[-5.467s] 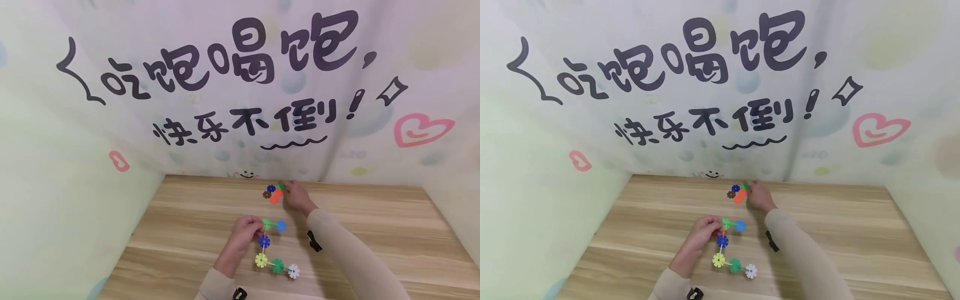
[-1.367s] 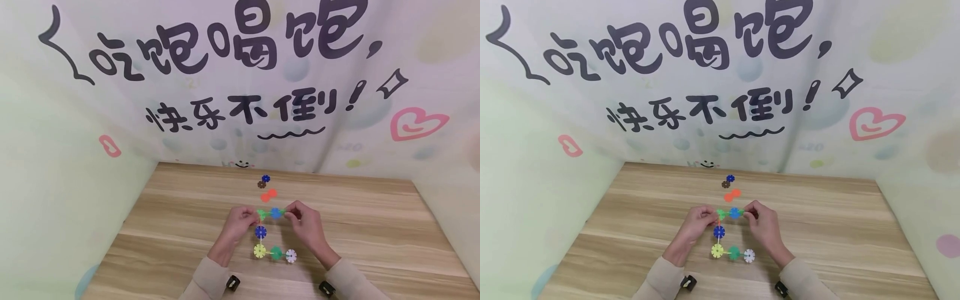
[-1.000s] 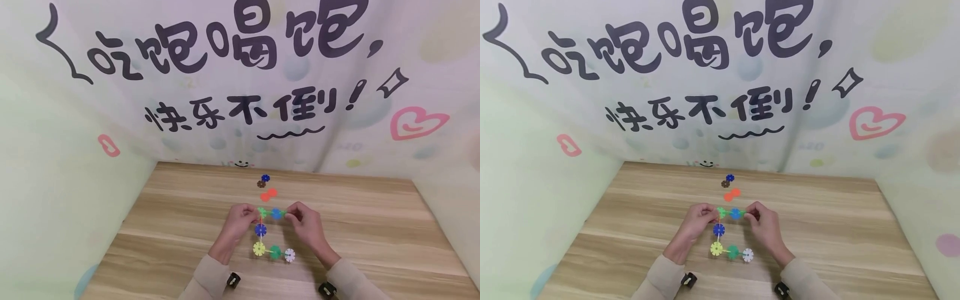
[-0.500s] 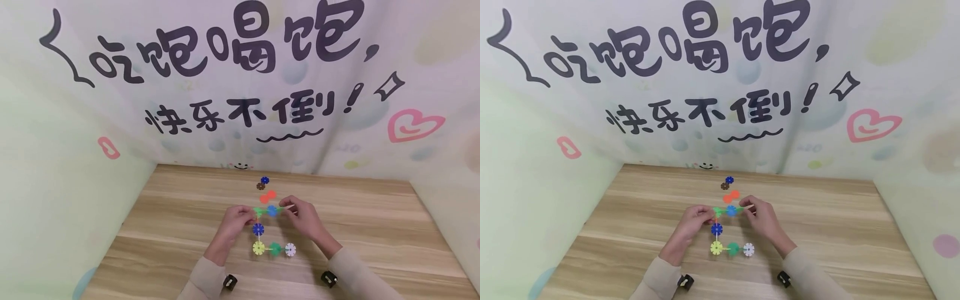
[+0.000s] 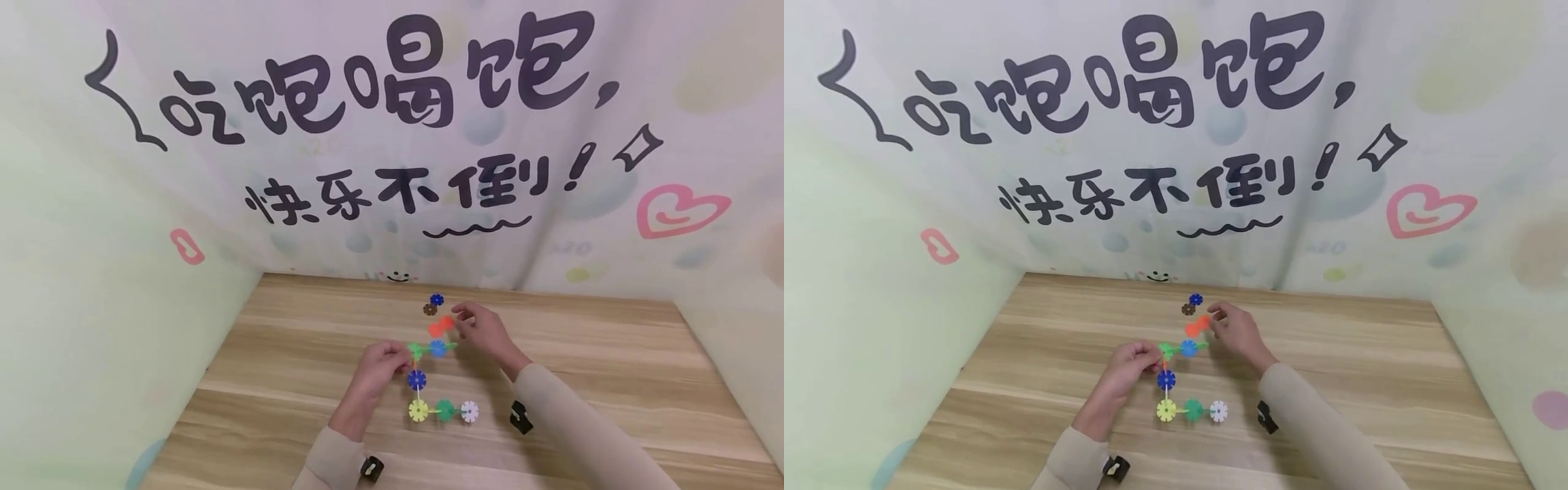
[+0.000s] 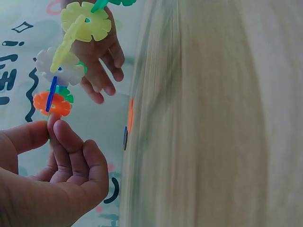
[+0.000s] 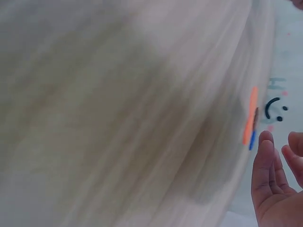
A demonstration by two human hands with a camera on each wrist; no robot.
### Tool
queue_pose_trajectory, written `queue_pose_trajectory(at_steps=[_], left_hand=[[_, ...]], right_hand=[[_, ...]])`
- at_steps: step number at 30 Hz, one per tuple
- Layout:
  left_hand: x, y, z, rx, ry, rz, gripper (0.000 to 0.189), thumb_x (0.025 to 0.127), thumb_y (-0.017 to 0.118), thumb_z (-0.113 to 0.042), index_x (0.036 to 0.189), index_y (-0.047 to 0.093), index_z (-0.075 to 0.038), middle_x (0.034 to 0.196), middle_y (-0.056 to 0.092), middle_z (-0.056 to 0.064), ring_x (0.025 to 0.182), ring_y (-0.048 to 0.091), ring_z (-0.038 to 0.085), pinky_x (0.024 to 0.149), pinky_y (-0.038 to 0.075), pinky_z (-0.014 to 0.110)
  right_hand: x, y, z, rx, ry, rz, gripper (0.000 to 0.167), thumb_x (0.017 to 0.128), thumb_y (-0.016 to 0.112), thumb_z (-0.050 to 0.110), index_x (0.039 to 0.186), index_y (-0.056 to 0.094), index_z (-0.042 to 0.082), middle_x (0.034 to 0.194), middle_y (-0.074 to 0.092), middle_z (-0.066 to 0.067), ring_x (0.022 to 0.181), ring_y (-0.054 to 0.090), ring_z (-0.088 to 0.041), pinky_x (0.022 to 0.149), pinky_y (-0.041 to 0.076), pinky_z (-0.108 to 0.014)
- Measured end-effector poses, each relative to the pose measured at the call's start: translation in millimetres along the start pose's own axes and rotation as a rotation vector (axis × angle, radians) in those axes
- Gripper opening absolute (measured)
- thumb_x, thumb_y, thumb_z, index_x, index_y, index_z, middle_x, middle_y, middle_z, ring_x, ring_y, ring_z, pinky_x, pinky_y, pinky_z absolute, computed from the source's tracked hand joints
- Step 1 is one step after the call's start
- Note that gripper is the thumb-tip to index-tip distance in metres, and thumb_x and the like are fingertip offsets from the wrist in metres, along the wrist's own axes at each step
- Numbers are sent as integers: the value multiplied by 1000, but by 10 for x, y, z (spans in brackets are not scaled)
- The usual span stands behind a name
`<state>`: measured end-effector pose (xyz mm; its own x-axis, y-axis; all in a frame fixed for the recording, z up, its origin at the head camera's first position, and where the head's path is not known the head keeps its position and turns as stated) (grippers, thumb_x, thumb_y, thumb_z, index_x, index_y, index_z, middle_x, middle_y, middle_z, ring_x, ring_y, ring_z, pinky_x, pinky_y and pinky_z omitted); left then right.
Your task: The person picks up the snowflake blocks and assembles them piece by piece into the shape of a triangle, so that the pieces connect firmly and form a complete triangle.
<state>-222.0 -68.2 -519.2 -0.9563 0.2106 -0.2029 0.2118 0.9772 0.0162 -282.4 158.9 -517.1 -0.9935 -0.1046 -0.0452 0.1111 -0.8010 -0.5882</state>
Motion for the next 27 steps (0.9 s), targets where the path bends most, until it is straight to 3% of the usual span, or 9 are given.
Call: queue_pose_trajectory(at_steps=[9,17,21,27], left_hand=[[-40,-74,18,-10,2,-8,17,97,62,-6,101,66,9,86,68,10,80,64,17,88,53,50],[-45,-102,6,-26,-3,-19,18,97,62,-7,104,65,10,87,69,11,82,65,20,89,53,49],[-32,-77,12,-29,7,-9,20,97,62,-7,105,65,11,88,70,13,83,65,21,88,53,49],[-20,-39,61,-30,-8,-10,19,97,62,-7,104,66,10,87,69,11,81,65,18,89,53,48]], right_hand=[[233,110,-41,-119,2,34,37,97,64,17,132,60,4,109,68,-14,82,63,-20,77,54,-41],[158,70,-14,-80,-26,12,35,100,61,26,130,62,7,111,68,-12,94,63,-24,76,54,-39],[119,28,-11,-70,-29,9,33,101,60,24,129,62,6,110,67,-13,87,64,-24,70,53,-38],[187,75,-71,-183,-66,24,34,98,63,17,130,62,6,106,67,-12,89,63,-25,74,54,-41]])
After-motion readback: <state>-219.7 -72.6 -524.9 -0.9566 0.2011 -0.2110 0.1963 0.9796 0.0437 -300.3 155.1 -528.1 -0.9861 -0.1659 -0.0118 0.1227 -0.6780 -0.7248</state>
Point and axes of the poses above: each hand's wrist, its own x-axis towards the middle knuckle, its own y-axis out of the palm, z = x × y, the point moved 6 cm from there along x, towards the middle knuckle
